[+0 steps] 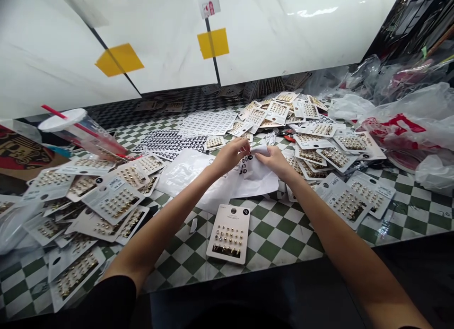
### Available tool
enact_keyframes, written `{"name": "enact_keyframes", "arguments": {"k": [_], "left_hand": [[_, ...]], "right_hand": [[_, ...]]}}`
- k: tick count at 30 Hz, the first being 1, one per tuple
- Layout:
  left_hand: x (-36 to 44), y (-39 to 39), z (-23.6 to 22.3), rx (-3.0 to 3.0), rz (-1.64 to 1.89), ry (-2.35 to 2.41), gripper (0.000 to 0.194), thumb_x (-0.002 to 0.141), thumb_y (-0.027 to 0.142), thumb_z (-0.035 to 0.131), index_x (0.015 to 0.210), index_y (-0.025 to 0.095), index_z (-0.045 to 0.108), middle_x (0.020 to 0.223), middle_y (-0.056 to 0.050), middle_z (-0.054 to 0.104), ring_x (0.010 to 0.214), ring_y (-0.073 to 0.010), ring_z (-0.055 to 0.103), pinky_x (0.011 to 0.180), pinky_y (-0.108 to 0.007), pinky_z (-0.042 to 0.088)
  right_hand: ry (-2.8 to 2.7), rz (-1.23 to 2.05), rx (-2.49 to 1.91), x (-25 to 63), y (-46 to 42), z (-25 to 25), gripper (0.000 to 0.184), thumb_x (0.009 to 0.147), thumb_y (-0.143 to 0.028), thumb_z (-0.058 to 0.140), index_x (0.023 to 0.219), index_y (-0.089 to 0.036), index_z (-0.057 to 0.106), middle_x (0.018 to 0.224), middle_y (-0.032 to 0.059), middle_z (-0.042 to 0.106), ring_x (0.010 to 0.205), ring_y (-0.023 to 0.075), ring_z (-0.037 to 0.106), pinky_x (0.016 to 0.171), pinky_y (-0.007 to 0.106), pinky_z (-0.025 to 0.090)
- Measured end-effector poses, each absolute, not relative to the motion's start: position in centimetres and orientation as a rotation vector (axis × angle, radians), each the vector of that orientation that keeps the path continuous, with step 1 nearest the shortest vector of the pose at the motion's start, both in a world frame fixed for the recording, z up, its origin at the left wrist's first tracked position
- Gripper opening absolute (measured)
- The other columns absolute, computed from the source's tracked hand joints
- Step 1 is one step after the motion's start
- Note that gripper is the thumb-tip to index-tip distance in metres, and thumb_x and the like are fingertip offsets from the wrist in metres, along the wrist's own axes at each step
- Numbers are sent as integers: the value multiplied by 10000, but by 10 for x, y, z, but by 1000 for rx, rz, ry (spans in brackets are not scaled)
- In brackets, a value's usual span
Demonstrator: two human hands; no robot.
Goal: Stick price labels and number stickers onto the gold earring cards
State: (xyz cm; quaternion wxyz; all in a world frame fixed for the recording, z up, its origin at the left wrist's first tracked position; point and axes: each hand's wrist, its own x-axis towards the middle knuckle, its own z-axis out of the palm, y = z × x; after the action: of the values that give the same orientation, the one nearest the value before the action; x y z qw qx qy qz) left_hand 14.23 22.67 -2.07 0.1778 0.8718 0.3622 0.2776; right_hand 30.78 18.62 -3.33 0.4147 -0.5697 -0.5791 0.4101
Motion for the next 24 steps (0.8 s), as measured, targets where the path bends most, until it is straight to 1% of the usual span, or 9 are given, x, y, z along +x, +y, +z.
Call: {"name": "enact_keyframes", "arguments": {"k": [5,7,10,12,15,17,18,20,24], "left_hand": [[136,215,-13,2467,804,945,112,848,77,475,794,159,528,860,-41,587,804,-145,551,689,-263,447],[127,200,-8,2415,813,857,104,848,79,486,806,163,531,859,-35,595,791,-129,556,698,-253,459],[108,168,-3,2257,740,786,68,860,126,505,842,181,540,857,-22,609,775,-119,575,700,-252,479],[94,145,-4,2134,637,819,84,861,159,523,932,204,530,835,-8,617,766,-122,591,693,-258,488],[80,118,-9,1954,528,907,162,839,186,566,983,205,494,817,-6,623,764,-130,601,705,-270,493],[74,108,-15,1870,507,942,90,830,183,568,900,190,512,830,-20,623,791,-136,599,728,-274,488],[73,104,-18,1829,516,952,46,832,180,558,858,186,521,835,-25,620,805,-138,597,735,-271,484],[71,100,-24,1735,557,965,18,838,182,536,822,185,529,820,-21,609,803,-135,593,722,-259,478],[70,95,-30,1606,614,1002,47,836,223,538,812,185,524,794,-17,587,770,-132,585,675,-244,476]], "right_hand": [[-1456,944,-1506,309,189,-38,191,724,-293,586,837,-143,622,734,54,649,659,181,599,575,302,497],[-1458,829,-1548,311,192,-37,288,729,-266,593,990,-142,603,870,86,650,791,223,608,685,363,510],[-1440,555,-1603,317,192,-26,516,725,-218,616,1219,-149,485,1091,136,573,1044,287,521,884,456,431],[-1491,358,-1615,320,181,-14,440,755,-213,597,1183,-163,508,1077,135,564,1025,280,514,871,441,429],[-1669,346,-1705,312,141,-5,112,832,-277,516,848,-206,601,778,85,591,690,209,542,638,370,461],[-1776,507,-1832,297,103,-12,215,840,-353,496,684,-231,578,645,72,553,587,204,500,553,370,440],[-1820,535,-1852,288,85,-19,228,826,-378,507,662,-235,573,680,86,562,637,229,518,574,388,449],[-1852,470,-1851,267,53,-38,186,774,-403,555,773,-224,608,875,124,582,819,303,531,690,459,463],[-1673,494,-1845,238,29,-65,252,720,-376,579,915,-217,585,963,123,559,925,328,500,805,512,437]]}}
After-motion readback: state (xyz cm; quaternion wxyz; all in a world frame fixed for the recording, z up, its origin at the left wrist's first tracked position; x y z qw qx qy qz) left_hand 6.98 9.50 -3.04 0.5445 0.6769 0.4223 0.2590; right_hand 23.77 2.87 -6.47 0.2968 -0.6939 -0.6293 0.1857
